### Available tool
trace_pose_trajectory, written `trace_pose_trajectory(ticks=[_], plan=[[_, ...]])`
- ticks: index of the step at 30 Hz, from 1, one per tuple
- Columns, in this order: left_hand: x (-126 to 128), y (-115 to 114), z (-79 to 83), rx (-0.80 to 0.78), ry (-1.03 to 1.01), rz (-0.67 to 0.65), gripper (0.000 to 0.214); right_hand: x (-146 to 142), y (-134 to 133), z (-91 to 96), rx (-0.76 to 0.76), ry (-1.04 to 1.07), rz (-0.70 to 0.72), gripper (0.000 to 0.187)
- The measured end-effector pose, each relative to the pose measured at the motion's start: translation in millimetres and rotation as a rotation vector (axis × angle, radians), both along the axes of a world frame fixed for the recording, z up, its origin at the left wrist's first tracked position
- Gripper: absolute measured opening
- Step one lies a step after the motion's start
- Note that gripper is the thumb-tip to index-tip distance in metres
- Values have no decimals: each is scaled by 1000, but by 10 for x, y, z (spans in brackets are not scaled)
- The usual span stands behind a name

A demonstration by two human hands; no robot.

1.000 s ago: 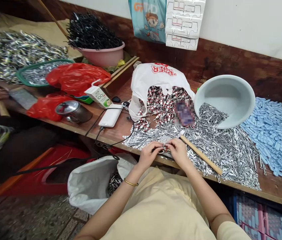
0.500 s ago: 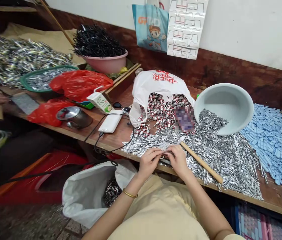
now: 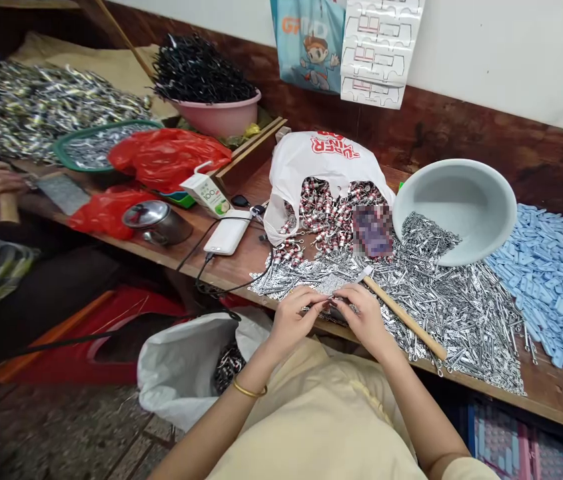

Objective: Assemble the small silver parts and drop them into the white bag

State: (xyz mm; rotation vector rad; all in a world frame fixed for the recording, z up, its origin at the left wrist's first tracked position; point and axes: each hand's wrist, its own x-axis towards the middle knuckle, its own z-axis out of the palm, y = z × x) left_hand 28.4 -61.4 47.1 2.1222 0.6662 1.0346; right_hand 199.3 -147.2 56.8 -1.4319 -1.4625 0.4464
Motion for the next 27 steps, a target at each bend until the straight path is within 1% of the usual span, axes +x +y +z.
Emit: trace_pose_trajectory(ticks=[3, 7, 10, 15, 22, 27], plan=[[-68, 34, 94, 8, -19, -103, 16, 9, -46, 87, -13, 16, 46, 14], [-107, 56, 121, -28, -42, -176, 15, -13, -111, 80, -7, 41, 53, 14], [-97, 41, 88, -54, -50, -187, 16, -40, -168, 15, -1, 73, 19, 13], [-68, 12, 36, -85, -47, -229, 17, -58, -245, -64, -46, 167, -15, 13], [-60, 29, 52, -124, -47, -246, 16, -14, -224, -30, -40, 150, 9, 11], [-59, 11, 60, -187, -78, -241, 14, -3, -238, -1, -31, 118, 32, 12]])
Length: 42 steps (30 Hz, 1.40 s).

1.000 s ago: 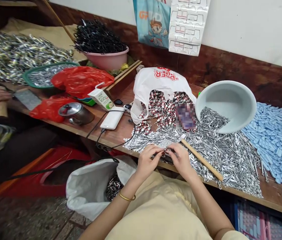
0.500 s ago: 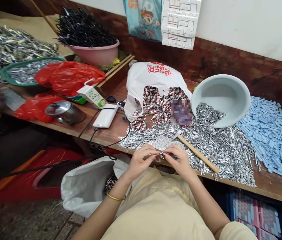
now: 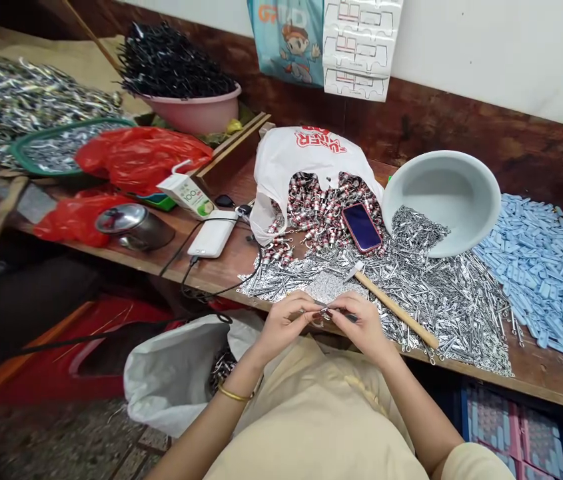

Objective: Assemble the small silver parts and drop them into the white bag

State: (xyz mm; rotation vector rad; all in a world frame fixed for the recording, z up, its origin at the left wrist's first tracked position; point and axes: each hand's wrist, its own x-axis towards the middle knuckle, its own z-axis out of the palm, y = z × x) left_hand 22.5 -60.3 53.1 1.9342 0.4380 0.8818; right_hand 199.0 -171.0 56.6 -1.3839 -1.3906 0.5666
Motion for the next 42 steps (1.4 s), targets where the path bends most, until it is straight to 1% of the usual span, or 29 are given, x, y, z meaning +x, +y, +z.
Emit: trace_pose_trajectory(ticks=[6, 11, 13, 17, 19, 21, 23, 25, 26, 28, 30, 31, 33, 34, 35, 37, 39, 42], plan=[[24, -12, -4, -7, 15, -34, 13, 1, -44, 16, -20, 39, -11, 12], [138, -50, -44, -49, -10, 68, 13, 54, -23, 37, -38, 82, -58, 12], [184, -49, -51, -65, -8, 85, 13, 91, -8, 43, -62, 115, -60, 12], [218, -20, 6, -111, 21, 44, 12, 161, 2, 79, -104, 160, -20, 13], [218, -20, 46, -116, 21, 47, 13, 155, -2, 96, -78, 139, -38, 13], [224, -48, 60, -131, 4, 88, 13, 95, -6, 86, -33, 112, -81, 12], [237, -105, 26, -206, -40, 135, 14, -14, -4, 33, -15, 146, -136, 11], [243, -181, -54, -338, -78, 167, 17, -121, 6, -58, -49, 256, -181, 14], [236, -217, -105, -405, -80, 178, 19, -147, 12, -107, -85, 309, -180, 17], [191, -267, -217, -506, -46, 206, 23, -86, 10, -181, -173, 338, -117, 21], [106, -268, -319, -570, 0, 234, 29, 162, -21, -192, -227, 231, -117, 22], [52, -248, -363, -600, 20, 248, 32, 348, -46, -175, -227, 138, -173, 21], [-53, -180, -438, -653, 60, 281, 39, 779, -92, -120, -198, -109, -438, 19], [-97, -140, -472, -675, 78, 301, 42, 989, -103, -98, -225, -255, -496, 18], [-130, -100, -504, -694, 92, 317, 45, 1174, -103, -87, -280, -405, -505, 17], [-161, -37, -568, -724, 115, 328, 50, 1429, -64, -108, -415, -636, -413, 16], [-161, 2, -626, -741, 128, 331, 53, 1538, 2, -175, -520, -788, -331, 16], [-177, 32, -670, -762, 131, 361, 53, 1562, 70, -280, -578, -891, -295, 15]])
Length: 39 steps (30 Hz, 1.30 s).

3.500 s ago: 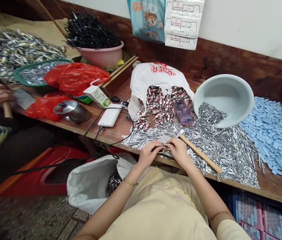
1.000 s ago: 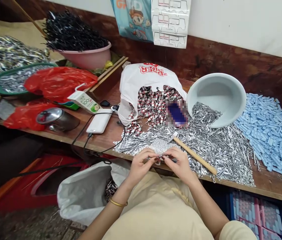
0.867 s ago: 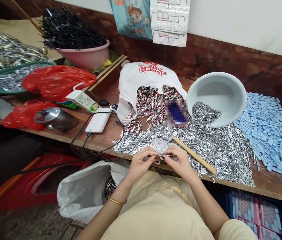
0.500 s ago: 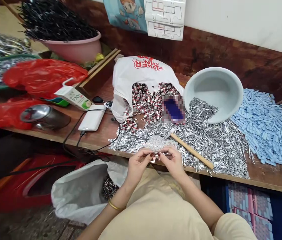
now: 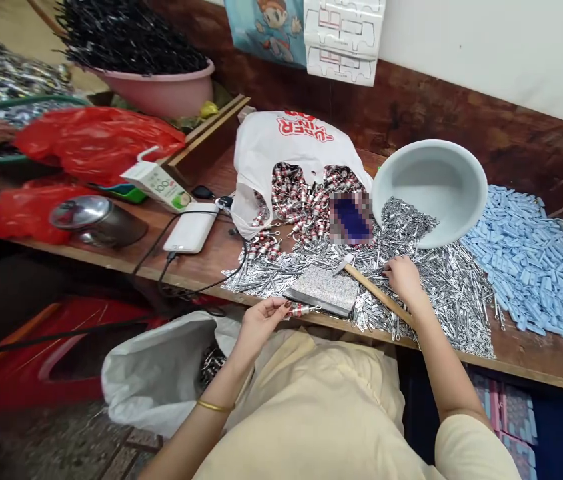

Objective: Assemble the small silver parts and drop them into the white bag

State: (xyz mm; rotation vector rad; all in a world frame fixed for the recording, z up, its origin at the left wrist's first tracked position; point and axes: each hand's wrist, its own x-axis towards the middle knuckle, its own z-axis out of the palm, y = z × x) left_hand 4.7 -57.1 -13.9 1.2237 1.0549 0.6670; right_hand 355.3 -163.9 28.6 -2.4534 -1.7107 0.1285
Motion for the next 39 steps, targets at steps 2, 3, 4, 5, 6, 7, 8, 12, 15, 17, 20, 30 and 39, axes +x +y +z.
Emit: trace_pose_trajectory(ticks=[2, 3, 4, 5, 6, 7, 8, 12, 15, 17, 20, 30, 39], plan=[[-47, 24, 13, -28, 5, 12, 51, 6, -5, -34, -6, 0, 3, 16], [-77, 41, 30, -46, 7, 7, 49, 11, -20, -37, 8, 12, -3, 17], [-107, 64, 53, -65, 10, -1, 48, 14, -37, -31, 41, 28, -16, 18], [-133, 91, 77, -84, 14, -12, 46, 9, -54, -17, 93, 51, -35, 20], [-154, 123, 102, -100, 17, -25, 44, -11, -67, 2, 165, 85, -60, 21], [-166, 158, 124, -114, 21, -42, 43, -51, -75, 26, 252, 143, -91, 22], [-170, 194, 144, -123, 26, -65, 42, -115, -75, 53, 347, 239, -125, 23], [-120, 322, 196, -116, 40, -170, 38, -564, 11, 119, 507, 995, -140, 28], [-77, 376, 223, -100, 41, -222, 38, -890, 146, 81, 422, 1442, -93, 34], [-77, 397, 235, -105, 38, -240, 38, -1008, 219, 26, 399, 1595, -84, 37], [-115, 425, 229, -101, 31, -215, 38, -1058, 260, -57, 383, 1666, -41, 36], [-150, 551, 135, -100, 50, -225, 31, -832, 267, -26, 611, 1395, -263, 34], [-155, 549, 124, -143, 18, -234, 26, -700, 228, 154, 697, 1191, -289, 30]])
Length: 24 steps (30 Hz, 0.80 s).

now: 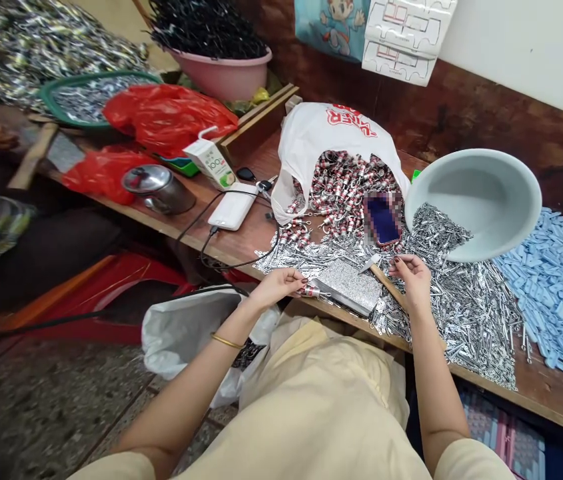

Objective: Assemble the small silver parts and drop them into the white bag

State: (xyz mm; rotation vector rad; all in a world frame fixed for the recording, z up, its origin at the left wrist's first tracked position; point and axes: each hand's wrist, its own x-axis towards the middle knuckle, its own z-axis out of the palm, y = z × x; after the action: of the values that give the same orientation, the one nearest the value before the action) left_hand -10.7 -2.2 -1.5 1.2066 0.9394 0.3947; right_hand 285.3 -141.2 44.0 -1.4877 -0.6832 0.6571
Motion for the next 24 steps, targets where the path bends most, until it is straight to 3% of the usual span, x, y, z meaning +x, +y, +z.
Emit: trace_pose_trajectory(ticks=[3, 7, 10, 15, 24], plan=[[8, 11, 4, -15, -8, -19, 24, -347, 44, 22, 18, -56, 201, 25], [19, 20, 26, -16, 20, -37, 20, -846, 138, -67, 31, -442, 491, 18], [26, 22, 34, -13, 42, -31, 18, -998, 215, -200, 107, -645, 630, 21], [46, 67, 31, 14, 78, -55, 13, -953, 297, -353, 166, -763, 695, 23], [115, 165, 82, 18, 105, -94, 5, -972, 442, -393, 282, -948, 778, 24]])
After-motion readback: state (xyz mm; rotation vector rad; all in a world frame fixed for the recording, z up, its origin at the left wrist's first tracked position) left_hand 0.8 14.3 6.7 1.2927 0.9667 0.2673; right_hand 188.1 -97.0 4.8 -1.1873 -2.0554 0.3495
